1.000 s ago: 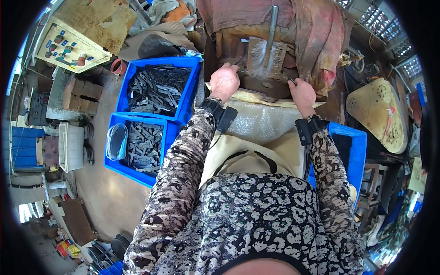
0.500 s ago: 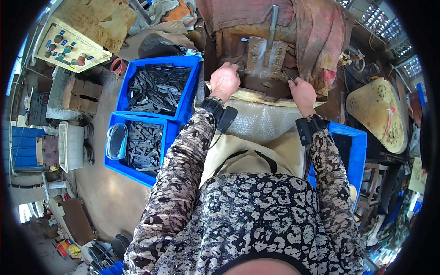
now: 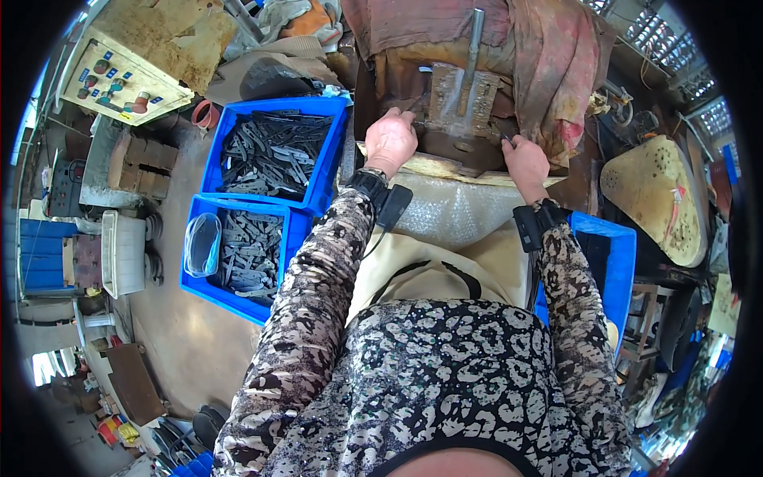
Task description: The person picks up metal pieces from a blue bin, holds them against a rotating grinding wheel under a stream of water, and places the finished pieces into a separate blue bin. This process is repeated for each piece, with the person occasionally dipping their hand into a bucket of water.
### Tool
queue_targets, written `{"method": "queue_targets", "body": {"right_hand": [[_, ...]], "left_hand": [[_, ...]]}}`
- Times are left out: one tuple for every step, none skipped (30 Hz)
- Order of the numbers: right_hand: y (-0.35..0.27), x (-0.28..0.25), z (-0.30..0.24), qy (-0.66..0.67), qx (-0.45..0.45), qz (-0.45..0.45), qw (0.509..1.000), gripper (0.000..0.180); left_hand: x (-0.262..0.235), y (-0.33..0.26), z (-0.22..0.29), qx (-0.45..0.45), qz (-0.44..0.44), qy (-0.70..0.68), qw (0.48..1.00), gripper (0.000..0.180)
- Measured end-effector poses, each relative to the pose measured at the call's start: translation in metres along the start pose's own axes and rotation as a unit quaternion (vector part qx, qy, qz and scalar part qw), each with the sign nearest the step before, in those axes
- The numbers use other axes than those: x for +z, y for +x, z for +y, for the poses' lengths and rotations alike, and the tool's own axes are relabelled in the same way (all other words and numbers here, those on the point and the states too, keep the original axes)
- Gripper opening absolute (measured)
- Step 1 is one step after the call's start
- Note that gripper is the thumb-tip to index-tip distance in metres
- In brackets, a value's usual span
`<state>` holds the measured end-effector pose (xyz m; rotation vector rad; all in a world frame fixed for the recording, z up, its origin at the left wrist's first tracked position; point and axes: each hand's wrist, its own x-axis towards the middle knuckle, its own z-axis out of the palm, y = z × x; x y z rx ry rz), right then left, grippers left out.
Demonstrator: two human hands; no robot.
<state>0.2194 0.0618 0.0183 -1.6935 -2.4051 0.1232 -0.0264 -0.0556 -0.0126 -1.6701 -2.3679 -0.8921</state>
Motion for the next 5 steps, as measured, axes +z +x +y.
{"method": "queue_targets", "body": {"right_hand": [[0.0002,0.0003,0.0003,0.0,0.0,0.0,1.0,0.03],[0.0005,0.0004,0.0004,0.0,0.0,0.0,1.0,0.03],[0.0004,0.0006,0.0004,-0.001,0.0,-0.001,1.0,0.03],[0.0003,0.0007,0.0004,-0.001,0.0,-0.002,1.0,0.03],[0.0003,0.0008,0.0004,-0.001,0.0,-0.002,1.0,0.03]], "left_hand": [[-0.0001,-0.0001,0.0,0.0,-0.001,0.0,1.0,0.018],[-0.0002,-0.0001,0.0001,0.0,-0.001,-0.001,1.0,0.018],[-0.0006,-0.0004,0.0004,0.0,-0.001,-0.001,1.0,0.018],[-0.001,-0.0005,0.0006,-0.002,-0.004,0.0,1.0,0.018],[-0.0014,-0.0007,0.001,-0.004,-0.006,0.001,1.0,0.018]]}}
